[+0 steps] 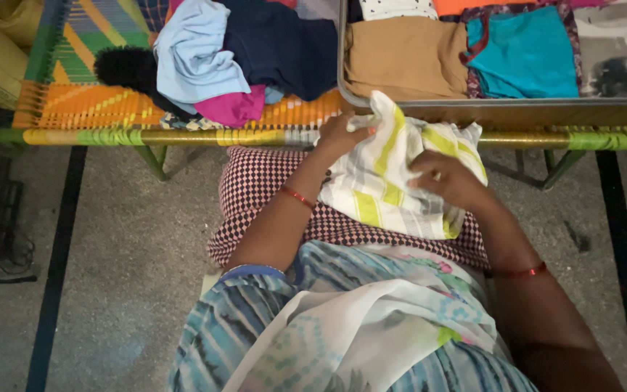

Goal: The person folds various clothes by hand on a cot and places them into a suitcase, including striped and solid colored garments.

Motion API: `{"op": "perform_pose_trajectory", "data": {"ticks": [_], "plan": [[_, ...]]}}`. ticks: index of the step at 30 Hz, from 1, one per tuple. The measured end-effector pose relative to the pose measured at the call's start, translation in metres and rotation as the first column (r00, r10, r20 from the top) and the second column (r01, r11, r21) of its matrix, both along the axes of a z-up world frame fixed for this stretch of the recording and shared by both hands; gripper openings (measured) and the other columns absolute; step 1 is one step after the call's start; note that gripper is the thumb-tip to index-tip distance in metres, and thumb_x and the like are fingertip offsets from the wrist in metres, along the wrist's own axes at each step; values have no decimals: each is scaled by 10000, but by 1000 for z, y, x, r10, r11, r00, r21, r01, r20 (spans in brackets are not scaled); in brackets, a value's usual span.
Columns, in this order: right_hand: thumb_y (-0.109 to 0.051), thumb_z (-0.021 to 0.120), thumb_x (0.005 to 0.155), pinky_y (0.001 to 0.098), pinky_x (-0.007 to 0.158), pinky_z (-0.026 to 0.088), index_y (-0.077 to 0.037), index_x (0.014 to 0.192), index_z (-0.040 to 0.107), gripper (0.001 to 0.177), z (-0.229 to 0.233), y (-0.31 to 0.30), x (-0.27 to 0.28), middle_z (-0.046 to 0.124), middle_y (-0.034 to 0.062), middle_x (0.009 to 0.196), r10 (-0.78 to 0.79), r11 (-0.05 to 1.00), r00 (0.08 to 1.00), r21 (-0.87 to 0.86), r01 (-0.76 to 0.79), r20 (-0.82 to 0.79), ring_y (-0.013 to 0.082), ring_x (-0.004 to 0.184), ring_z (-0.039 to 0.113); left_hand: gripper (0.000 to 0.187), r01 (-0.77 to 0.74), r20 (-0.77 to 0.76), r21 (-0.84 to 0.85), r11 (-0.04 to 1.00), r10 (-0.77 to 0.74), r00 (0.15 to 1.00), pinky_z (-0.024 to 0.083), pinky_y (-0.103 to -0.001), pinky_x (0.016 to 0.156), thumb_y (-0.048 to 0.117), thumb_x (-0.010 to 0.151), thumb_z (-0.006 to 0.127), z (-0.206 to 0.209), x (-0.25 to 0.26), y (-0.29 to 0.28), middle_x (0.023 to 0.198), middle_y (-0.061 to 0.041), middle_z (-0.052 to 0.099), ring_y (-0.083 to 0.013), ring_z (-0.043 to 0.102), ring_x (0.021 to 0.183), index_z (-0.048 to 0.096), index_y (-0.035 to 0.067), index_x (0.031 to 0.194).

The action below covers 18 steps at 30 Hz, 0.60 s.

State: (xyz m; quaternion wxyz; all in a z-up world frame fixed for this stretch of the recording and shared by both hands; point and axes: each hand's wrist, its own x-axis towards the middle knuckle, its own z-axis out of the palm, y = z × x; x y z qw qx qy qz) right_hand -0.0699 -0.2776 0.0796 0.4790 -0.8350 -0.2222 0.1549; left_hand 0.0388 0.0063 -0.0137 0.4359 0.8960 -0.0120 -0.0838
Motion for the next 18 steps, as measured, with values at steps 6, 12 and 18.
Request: {"op": "perform_pose_trajectory", "data": {"ticks": [6,12,18], "plan": [[-138,736,899,346,1023,479,-65,1133,700,248,7,18,-17,672,85,1215,458,886,884,-33,-462,-89,199,1175,627,846,123,-96,-392,912,-173,980,478,-417,1068,672,832,643,-1,-1,-12,1367,-217,683,-345,622,1304,484,143,1473],[-163,754,881,337,978,490,-80,1194,598,359,12,31,-21,665,72,1174,328,923,931,-154,-352,-161,170,1096,624,698,143,40,148,979,-150,988,400,-459,1092,651,895,603,2,-10,-27,1353,-181,650,-346,563,1323,574,231,1451],[-99,612,926,322,972,453,-99,1350,616,424,-10,14,-6,663,68,1333,-15,998,970,50,28,-241,167,1126,579,591,478,241,-150,866,-437,867,449,-390,1175,395,955,684,22,-22,-25,1459,-136,640,-296,589,1388,576,134,1474]]}}
